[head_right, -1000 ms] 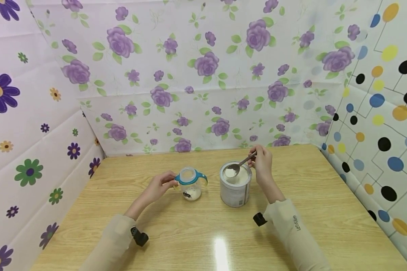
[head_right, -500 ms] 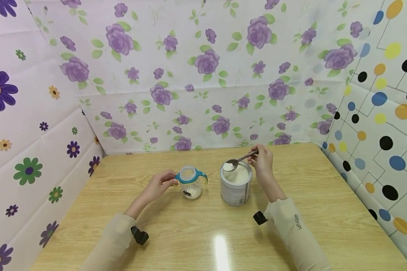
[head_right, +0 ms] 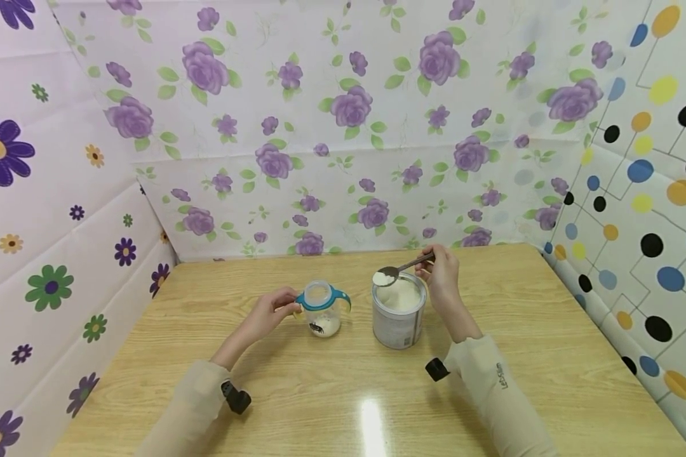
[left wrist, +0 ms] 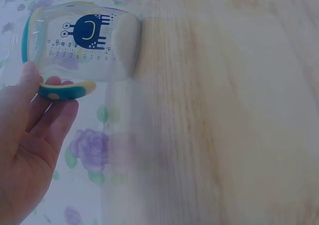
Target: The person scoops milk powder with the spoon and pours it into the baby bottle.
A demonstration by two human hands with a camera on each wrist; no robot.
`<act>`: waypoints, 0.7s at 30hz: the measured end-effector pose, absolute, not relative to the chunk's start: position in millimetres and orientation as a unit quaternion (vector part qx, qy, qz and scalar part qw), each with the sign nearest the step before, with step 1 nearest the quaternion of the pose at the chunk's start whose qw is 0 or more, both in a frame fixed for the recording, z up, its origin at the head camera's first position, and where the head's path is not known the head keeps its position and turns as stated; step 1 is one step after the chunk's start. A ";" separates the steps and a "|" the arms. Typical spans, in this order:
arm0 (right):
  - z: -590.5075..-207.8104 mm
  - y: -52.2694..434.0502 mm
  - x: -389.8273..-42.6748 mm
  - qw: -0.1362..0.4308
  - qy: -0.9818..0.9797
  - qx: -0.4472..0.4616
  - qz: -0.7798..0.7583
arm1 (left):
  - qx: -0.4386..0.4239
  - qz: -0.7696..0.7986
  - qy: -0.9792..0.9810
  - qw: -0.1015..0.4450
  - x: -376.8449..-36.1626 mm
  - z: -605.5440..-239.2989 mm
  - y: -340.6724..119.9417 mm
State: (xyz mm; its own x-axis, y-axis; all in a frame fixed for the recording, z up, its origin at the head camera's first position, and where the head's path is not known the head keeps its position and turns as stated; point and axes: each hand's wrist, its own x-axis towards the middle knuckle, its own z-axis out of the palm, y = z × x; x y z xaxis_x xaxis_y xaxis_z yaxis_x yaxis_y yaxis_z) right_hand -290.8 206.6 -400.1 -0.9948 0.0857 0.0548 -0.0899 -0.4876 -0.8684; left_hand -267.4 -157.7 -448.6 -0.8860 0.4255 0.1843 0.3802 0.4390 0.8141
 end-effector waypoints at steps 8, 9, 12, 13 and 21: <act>-398.8 206.9 -289.5 0.051 -0.500 0.004 0.864 | 0.233 0.475 0.848 0.015 -283.1 -470.6 -161.6; -398.6 206.8 -289.2 0.051 -0.500 0.004 0.864 | 0.233 0.476 0.848 0.014 -283.2 -471.0 -161.9; -397.8 206.6 -287.9 0.050 -0.501 0.007 0.864 | 0.234 0.477 0.847 0.015 -282.7 -471.1 -162.3; -397.5 206.5 -287.6 0.049 -0.500 0.008 0.865 | 0.234 0.474 0.848 0.015 -282.5 -470.8 -162.7; -395.6 204.0 -286.7 0.047 -0.495 0.006 0.868 | 0.233 0.464 0.854 0.013 -282.2 -470.0 -163.1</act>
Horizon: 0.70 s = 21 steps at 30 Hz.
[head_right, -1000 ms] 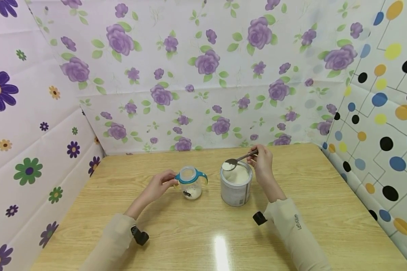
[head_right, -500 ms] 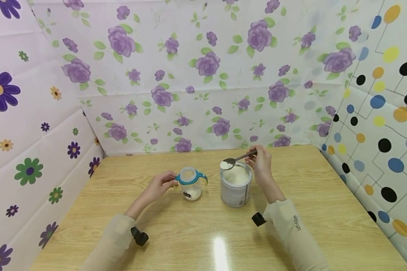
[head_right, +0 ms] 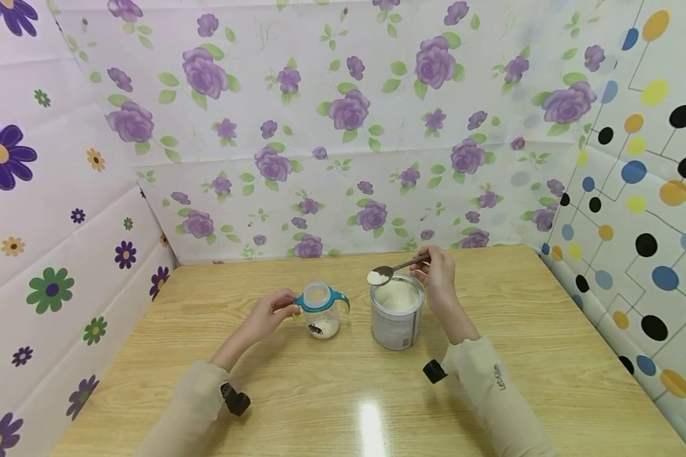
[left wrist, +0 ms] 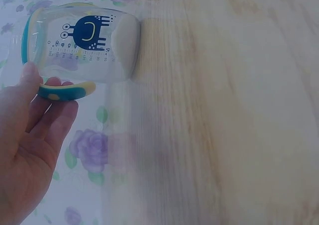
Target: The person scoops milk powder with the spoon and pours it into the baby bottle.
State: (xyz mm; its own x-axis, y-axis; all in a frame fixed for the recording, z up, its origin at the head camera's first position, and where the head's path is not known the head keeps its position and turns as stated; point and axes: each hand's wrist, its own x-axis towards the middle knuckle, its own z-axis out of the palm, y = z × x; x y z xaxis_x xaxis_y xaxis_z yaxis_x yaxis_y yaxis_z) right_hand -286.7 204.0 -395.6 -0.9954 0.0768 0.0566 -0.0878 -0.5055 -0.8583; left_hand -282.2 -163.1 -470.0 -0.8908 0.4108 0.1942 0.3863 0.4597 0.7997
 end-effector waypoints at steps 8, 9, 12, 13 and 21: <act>-395.4 201.0 -286.9 0.047 -0.491 0.008 0.870 | 0.229 0.466 0.854 0.014 -282.0 -470.5 -162.4; -395.6 200.3 -287.0 0.048 -0.495 0.008 0.867 | 0.229 0.466 0.855 0.013 -281.7 -470.5 -162.4; -397.1 198.5 -287.7 0.049 -0.509 0.010 0.859 | 0.226 0.463 0.857 0.010 -281.1 -470.5 -162.4; -397.6 198.0 -288.1 0.048 -0.515 0.010 0.856 | 0.226 0.462 0.857 0.010 -281.0 -470.3 -162.2; -398.8 195.2 -290.0 0.037 -0.523 0.015 0.851 | 0.230 0.463 0.856 0.009 -281.5 -469.5 -161.7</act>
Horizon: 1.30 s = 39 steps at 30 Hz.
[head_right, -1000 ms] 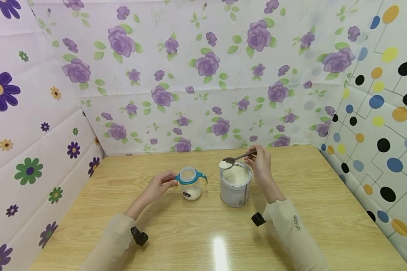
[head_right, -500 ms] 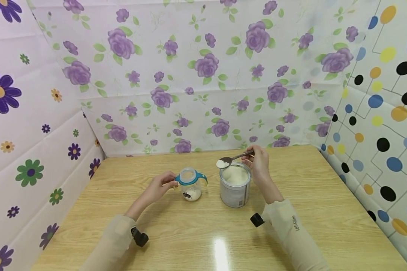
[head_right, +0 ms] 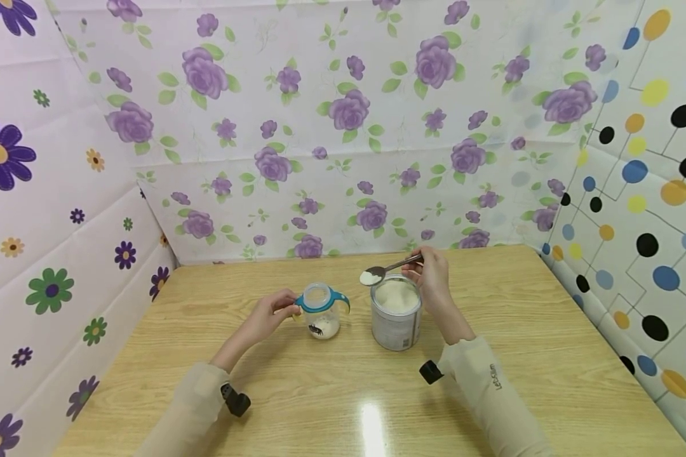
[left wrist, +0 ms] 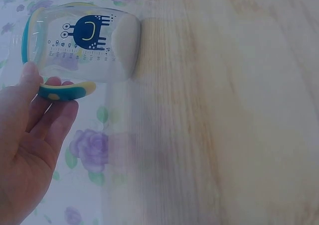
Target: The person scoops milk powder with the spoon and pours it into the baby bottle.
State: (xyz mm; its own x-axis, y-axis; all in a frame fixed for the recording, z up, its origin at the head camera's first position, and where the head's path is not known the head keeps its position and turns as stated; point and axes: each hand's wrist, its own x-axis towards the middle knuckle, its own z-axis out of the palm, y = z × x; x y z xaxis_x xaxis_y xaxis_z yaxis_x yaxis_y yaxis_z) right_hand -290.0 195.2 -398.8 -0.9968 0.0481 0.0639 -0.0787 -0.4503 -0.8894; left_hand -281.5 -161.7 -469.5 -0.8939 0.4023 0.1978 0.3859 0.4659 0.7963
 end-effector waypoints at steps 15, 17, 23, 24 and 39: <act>-396.9 183.7 -288.9 0.014 -0.527 0.007 0.850 | 0.237 0.457 0.857 0.003 -282.3 -470.8 -161.9; -397.1 182.7 -288.7 0.014 -0.529 0.010 0.849 | 0.237 0.456 0.858 0.003 -282.3 -471.2 -161.9; -397.2 180.6 -288.8 0.006 -0.528 0.019 0.849 | 0.236 0.457 0.858 0.002 -282.0 -471.2 -162.6; -397.2 180.4 -288.8 0.005 -0.528 0.021 0.849 | 0.236 0.457 0.858 0.002 -281.9 -471.2 -162.6; -395.7 173.8 -286.3 -0.004 -0.524 0.039 0.851 | 0.242 0.458 0.856 0.003 -282.4 -470.0 -162.1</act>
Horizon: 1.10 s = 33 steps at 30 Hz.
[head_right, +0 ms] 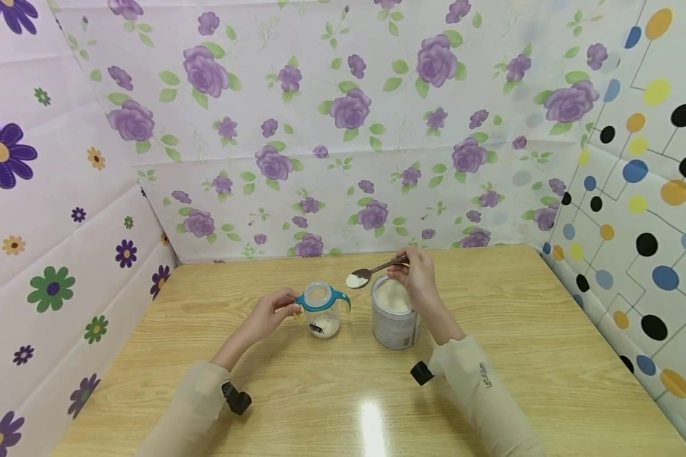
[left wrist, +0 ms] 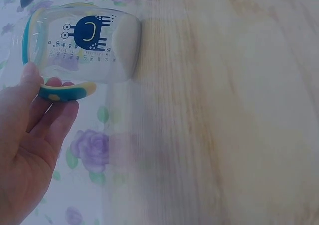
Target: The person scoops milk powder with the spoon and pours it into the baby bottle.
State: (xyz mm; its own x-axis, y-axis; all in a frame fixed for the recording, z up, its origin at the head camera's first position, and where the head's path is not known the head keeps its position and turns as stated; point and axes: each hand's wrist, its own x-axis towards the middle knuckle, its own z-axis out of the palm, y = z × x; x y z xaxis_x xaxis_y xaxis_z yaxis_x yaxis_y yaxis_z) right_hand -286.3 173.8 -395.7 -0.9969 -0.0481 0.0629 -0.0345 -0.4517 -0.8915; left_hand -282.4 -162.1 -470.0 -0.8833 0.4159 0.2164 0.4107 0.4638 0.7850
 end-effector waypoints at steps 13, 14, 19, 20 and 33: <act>-399.9 166.7 -288.2 0.018 0.534 -0.032 -0.845 | 0.239 0.453 0.859 0.002 -281.5 -472.3 -162.9; -400.6 166.2 -288.3 0.019 0.534 -0.034 -0.845 | 0.239 0.452 0.860 0.001 -281.3 -472.6 -163.0; -401.2 163.4 -286.9 0.021 0.539 -0.044 -0.841 | 0.237 0.449 0.862 -0.002 -281.0 -472.9 -162.1; -401.2 162.9 -286.8 0.020 0.540 -0.048 -0.840 | 0.237 0.449 0.862 -0.003 -281.0 -472.6 -161.8; -398.6 156.3 -285.2 0.025 0.540 -0.059 -0.839 | 0.245 0.452 0.858 -0.006 -282.1 -469.7 -161.5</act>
